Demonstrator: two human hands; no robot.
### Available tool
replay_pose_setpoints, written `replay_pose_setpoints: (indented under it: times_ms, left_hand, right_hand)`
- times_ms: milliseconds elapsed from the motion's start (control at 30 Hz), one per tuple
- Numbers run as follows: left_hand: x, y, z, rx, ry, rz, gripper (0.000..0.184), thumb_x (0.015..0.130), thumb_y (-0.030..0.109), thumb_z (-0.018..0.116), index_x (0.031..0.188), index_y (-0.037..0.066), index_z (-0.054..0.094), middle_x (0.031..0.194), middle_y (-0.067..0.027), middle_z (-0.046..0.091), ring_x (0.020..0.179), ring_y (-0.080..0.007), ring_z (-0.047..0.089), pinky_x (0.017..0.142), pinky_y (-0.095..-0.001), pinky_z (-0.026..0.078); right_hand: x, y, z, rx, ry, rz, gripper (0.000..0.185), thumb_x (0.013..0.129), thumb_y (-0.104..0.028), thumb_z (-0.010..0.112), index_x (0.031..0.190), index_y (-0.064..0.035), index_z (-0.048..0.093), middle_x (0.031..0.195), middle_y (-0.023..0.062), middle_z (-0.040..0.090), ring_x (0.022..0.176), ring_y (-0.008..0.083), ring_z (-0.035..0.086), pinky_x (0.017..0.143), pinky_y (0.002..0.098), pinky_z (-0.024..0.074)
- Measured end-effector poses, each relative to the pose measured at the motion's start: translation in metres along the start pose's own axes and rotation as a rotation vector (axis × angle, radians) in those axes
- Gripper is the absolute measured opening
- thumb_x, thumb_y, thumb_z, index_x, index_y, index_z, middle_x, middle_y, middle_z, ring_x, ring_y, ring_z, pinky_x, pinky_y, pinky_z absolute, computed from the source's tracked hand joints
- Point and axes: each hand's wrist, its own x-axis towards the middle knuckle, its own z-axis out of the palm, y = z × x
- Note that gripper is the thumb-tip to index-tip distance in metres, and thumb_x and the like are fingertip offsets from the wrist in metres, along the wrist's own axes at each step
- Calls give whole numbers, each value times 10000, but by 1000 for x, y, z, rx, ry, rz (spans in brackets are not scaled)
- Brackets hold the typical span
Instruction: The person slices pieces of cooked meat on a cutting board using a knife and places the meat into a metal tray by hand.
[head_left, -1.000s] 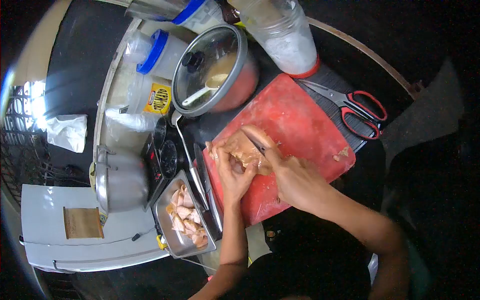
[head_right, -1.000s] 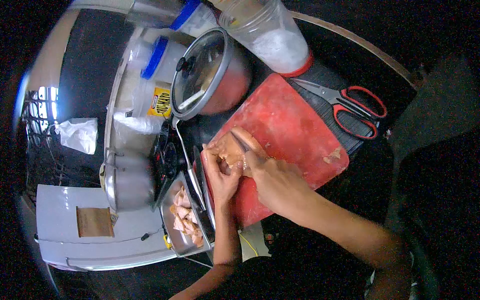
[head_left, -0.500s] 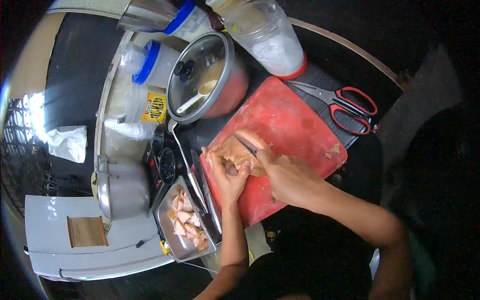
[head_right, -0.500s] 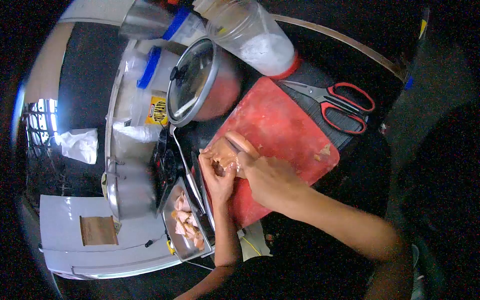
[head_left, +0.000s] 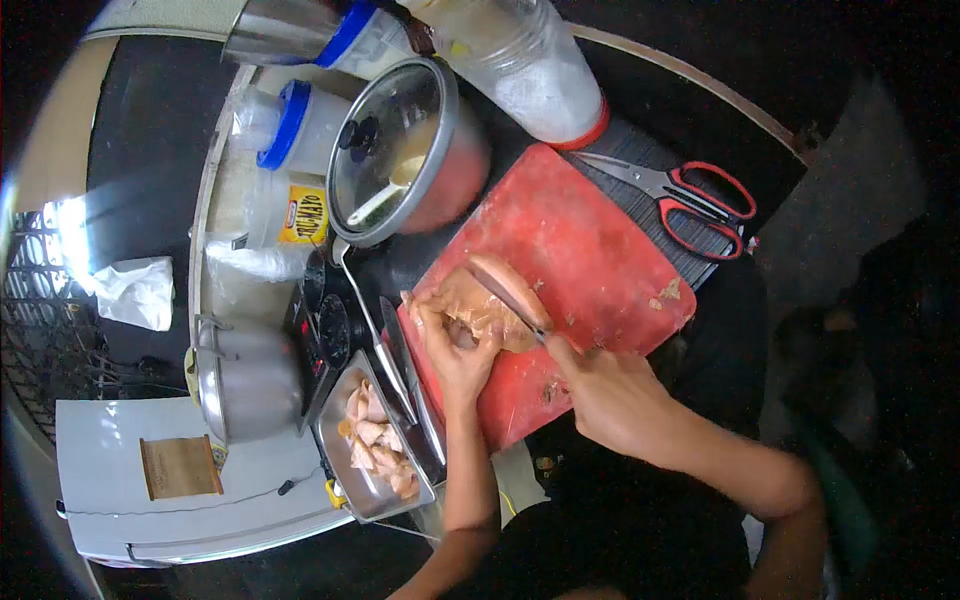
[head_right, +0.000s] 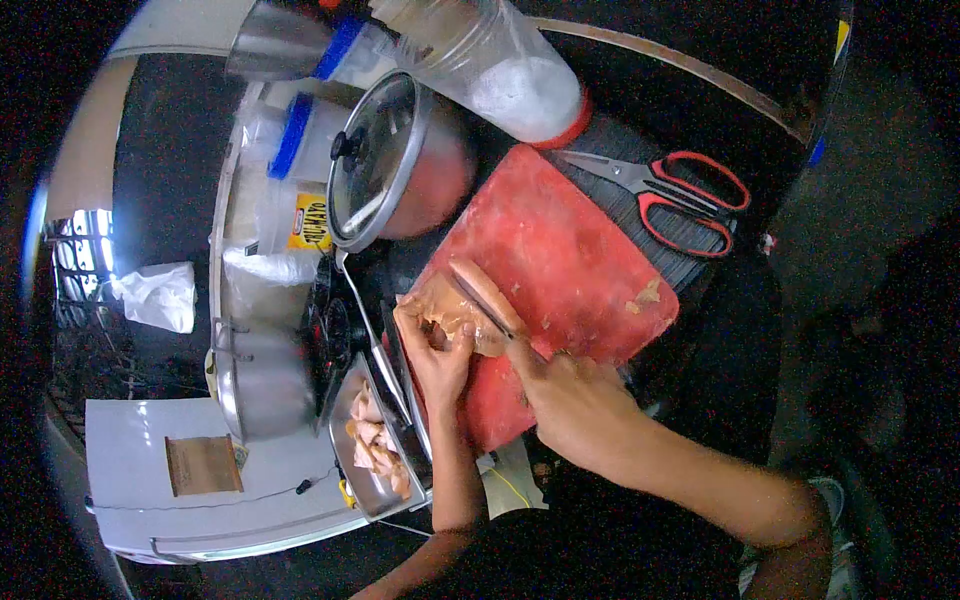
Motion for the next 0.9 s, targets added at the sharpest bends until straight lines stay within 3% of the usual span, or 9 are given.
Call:
replay_pose_setpoints:
  times_ms: [200, 300, 433, 467, 567, 600, 700, 800, 900]
  left_hand:
    - [2, 15, 5, -182, -4, -50, 595, 748, 8, 739, 1247, 29, 417, 1221, -76, 393, 1153, -203, 496, 971, -335, 461]
    - [3, 14, 5, -210, 27, -21, 584, 768, 37, 739, 1253, 42, 415, 1209, -79, 408, 1135, -200, 513, 955, -335, 473]
    - [4, 2, -1, -269, 30, -147, 487, 834, 31, 678, 1253, 43, 431, 1204, -106, 520, 1113, -204, 544, 979, -344, 452]
    - [6, 5, -8, -173, -22, -119, 462, 870, 19, 632, 1291, 35, 444, 1258, -124, 535, 1156, -215, 540, 1015, -361, 433]
    - [13, 8, -20, -276, -104, -147, 518, 841, 62, 695, 1306, 23, 470, 1311, -122, 467, 1265, -259, 470, 1094, -420, 376]
    - [13, 13, -23, -230, -131, -133, 528, 884, 158, 667, 1355, 23, 472, 1392, -151, 474, 1324, -274, 434, 1118, -434, 335]
    - [16, 20, -28, -85, -96, -87, 527, 908, 246, 636, 1372, 44, 488, 1424, -178, 463, 1329, -321, 435, 1135, -448, 289]
    - [20, 22, -30, 105, -62, 59, 510, 916, 307, 613, 1365, 83, 523, 1451, -188, 444, 1355, -360, 403, 1146, -454, 252]
    - [32, 53, -29, 170, -132, 74, 442, 900, 301, 627, 1308, 135, 589, 1451, -194, 442, 1381, -392, 357, 1144, -506, 239]
  right_hand:
    - [-47, 6, 2, 73, -79, 111, 548, 803, -15, 554, 1326, -21, 389, 879, 263, 660, 756, 431, 676, 670, 525, 542]
    - [-67, 8, 3, 54, -22, 102, 367, 903, -60, 530, 1260, -15, 453, 818, 247, 640, 711, 431, 648, 631, 530, 517]
    - [-87, 8, -9, 28, -43, 129, 445, 850, -62, 564, 1274, -26, 437, 822, 232, 651, 707, 414, 662, 636, 517, 534]
    - [-91, 8, -14, 37, -19, 114, 428, 866, -74, 559, 1274, -30, 438, 813, 228, 651, 705, 414, 659, 635, 519, 531]
    - [-103, 6, -25, 29, 6, 100, 381, 900, -92, 542, 1266, -42, 449, 800, 221, 653, 712, 409, 657, 640, 522, 524]
    - [-106, 6, -28, 21, 6, 100, 366, 909, -95, 537, 1262, -45, 454, 797, 219, 653, 716, 407, 656, 643, 523, 522]
    - [-116, 8, -28, 51, 54, 108, 359, 905, -90, 543, 1254, -48, 469, 830, 228, 655, 744, 411, 652, 655, 518, 515]
    - [-122, 1, -37, 89, 146, 109, 341, 900, -69, 555, 1234, -43, 491, 888, 233, 661, 805, 426, 648, 684, 511, 512]
    - [-125, 2, -33, 140, 266, 87, 322, 891, -22, 554, 1212, -45, 540, 919, 223, 662, 806, 414, 643, 670, 438, 498]
